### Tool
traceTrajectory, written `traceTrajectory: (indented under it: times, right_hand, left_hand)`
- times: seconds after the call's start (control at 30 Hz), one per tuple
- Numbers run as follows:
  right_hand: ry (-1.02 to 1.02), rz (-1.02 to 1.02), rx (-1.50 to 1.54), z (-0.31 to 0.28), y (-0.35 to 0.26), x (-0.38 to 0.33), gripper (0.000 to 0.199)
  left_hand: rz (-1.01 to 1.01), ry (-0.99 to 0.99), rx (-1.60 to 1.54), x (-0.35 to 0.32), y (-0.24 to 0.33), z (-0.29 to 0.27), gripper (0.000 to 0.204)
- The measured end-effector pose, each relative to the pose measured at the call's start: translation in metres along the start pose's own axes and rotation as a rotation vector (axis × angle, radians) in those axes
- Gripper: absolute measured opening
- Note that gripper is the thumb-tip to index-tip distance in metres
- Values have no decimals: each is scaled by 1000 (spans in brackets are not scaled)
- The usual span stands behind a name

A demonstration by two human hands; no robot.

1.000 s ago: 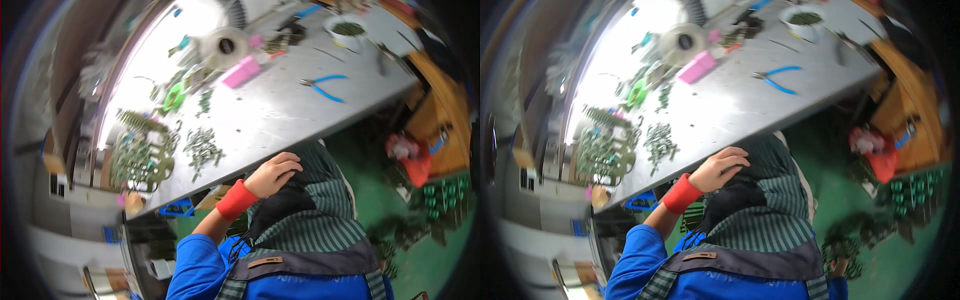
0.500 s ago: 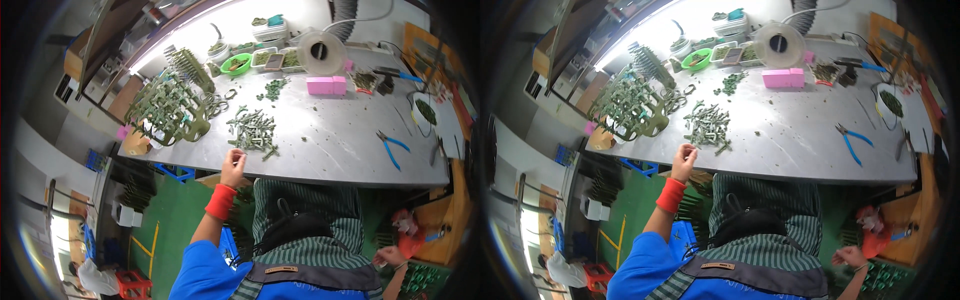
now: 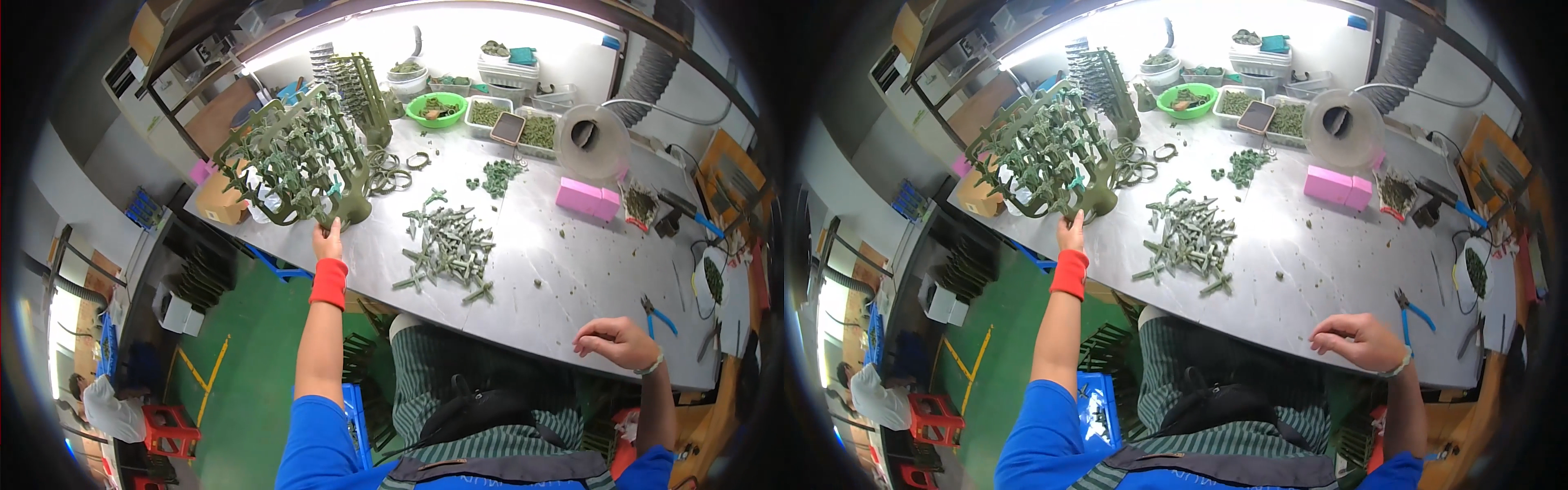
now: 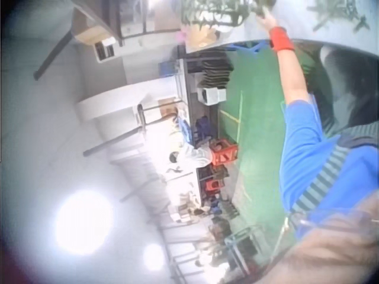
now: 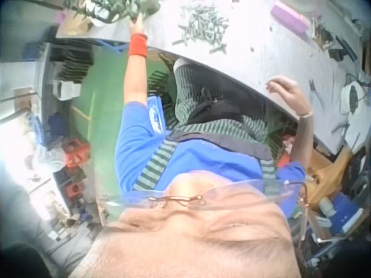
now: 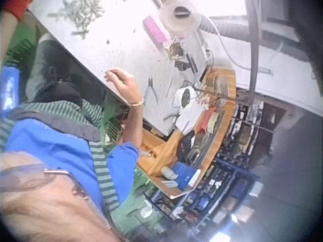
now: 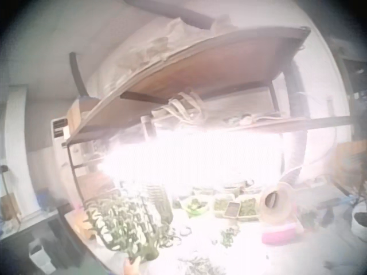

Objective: The person assembles artificial plant components by using a soldering iron to melt plastic stems onto a green lattice frame and using pliers to trim excess plastic parts. They repeatedly pick up small green plastic pieces, position them on the frame, and apply the soldering iron to secure them, occasionally moving the frame to work on different sections.

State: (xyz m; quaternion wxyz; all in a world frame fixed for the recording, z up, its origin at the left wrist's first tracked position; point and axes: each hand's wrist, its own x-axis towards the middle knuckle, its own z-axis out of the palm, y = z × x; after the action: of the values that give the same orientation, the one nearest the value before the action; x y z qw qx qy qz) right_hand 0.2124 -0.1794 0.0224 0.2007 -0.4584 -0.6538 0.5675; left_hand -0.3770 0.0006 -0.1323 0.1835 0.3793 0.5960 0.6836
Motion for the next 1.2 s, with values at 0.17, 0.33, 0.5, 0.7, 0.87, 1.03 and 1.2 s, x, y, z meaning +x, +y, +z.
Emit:
traceTrajectory:
  times: [0.17,0.33,0.5,0.7,0.87,1.03,1.2]
  right_hand:
    - [-165,-28,-40,-2,-15,34,17]
    - [-211,10,-20,-3,-19,58,18]
    - [-272,-71,-145,0,-24,86,23]
    - [18,-381,-267,35,-45,130,20]
    - [603,-888,-592,75,-59,155,48]
    - [736,-775,-945,94,-60,155,79]
    - [858,-519,-1119,93,-45,144,98]
  left_hand:
    - [81,18,-44,-2,0,6,26]
    - [-15,25,-137,-14,16,6,29]
    - [-157,-78,-350,-27,58,1,27]
    - [-235,-297,-495,-55,119,1,26]
    - [-348,-458,-561,-98,151,34,27]
    - [-455,-554,-634,-150,170,75,27]
    - [-454,-560,-710,-204,186,106,22]
